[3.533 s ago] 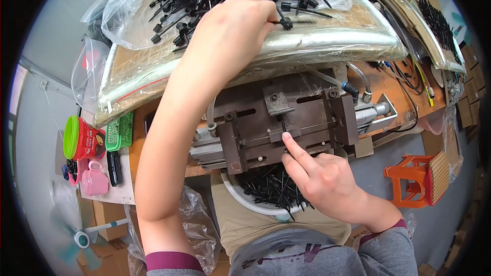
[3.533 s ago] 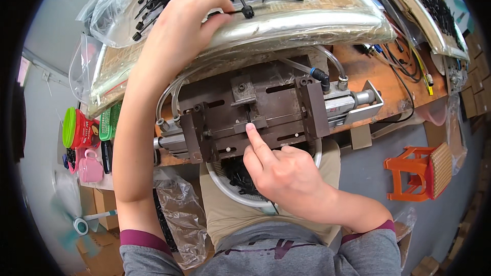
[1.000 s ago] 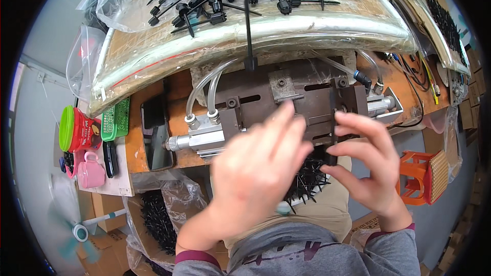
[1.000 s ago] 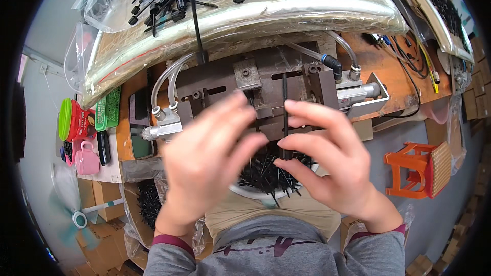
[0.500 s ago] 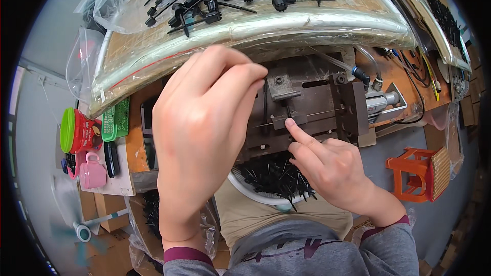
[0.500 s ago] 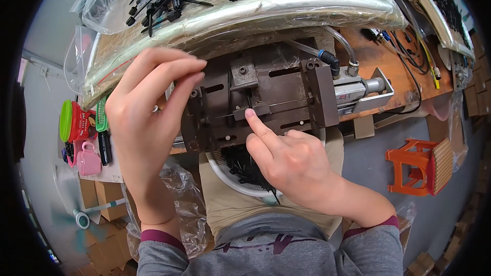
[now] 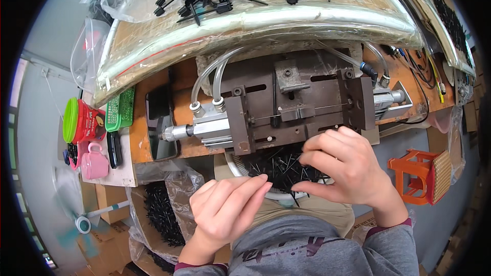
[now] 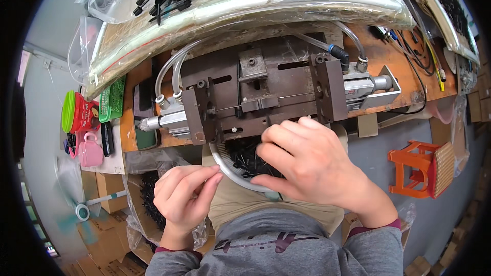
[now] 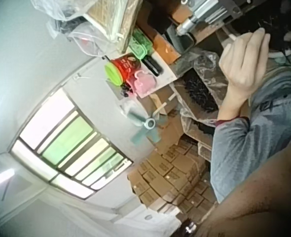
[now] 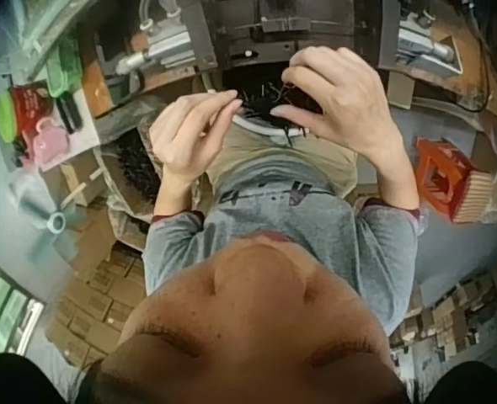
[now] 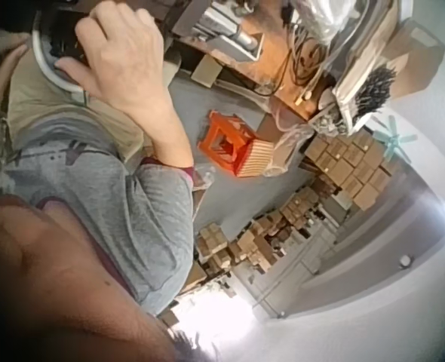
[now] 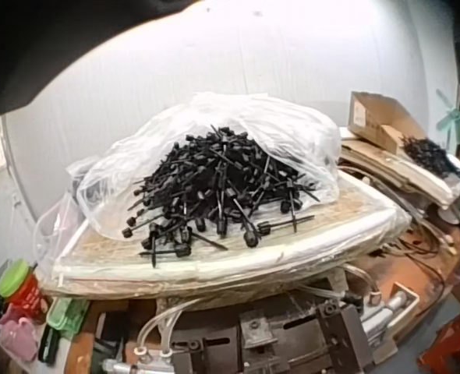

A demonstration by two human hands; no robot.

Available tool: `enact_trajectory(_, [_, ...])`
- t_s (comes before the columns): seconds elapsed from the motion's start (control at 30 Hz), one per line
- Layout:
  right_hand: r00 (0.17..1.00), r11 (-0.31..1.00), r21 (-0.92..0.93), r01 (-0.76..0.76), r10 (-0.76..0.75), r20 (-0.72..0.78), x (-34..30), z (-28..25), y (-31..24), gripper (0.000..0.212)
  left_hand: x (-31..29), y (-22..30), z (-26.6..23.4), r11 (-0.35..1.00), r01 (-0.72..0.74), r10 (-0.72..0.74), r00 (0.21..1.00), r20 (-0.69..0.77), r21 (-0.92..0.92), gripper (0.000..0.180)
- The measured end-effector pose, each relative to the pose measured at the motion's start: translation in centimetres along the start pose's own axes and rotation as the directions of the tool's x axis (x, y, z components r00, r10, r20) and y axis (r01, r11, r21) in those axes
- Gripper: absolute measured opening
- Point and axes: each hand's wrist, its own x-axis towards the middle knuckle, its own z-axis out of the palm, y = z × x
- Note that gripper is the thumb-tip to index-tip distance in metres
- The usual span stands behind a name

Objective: Inserting black zip ties into a pneumatic crimping or cutting machine one by one.

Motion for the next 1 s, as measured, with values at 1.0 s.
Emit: enact_trajectory(1.0, [0.999,0.944,-0.326,-0.05,0.043,-0.028,-0.4,1.8,-0.6,0.018,21.4,-4.9,5.6,0.946,-0.273,0.304,0.934,-0.19,0.174,0.023])
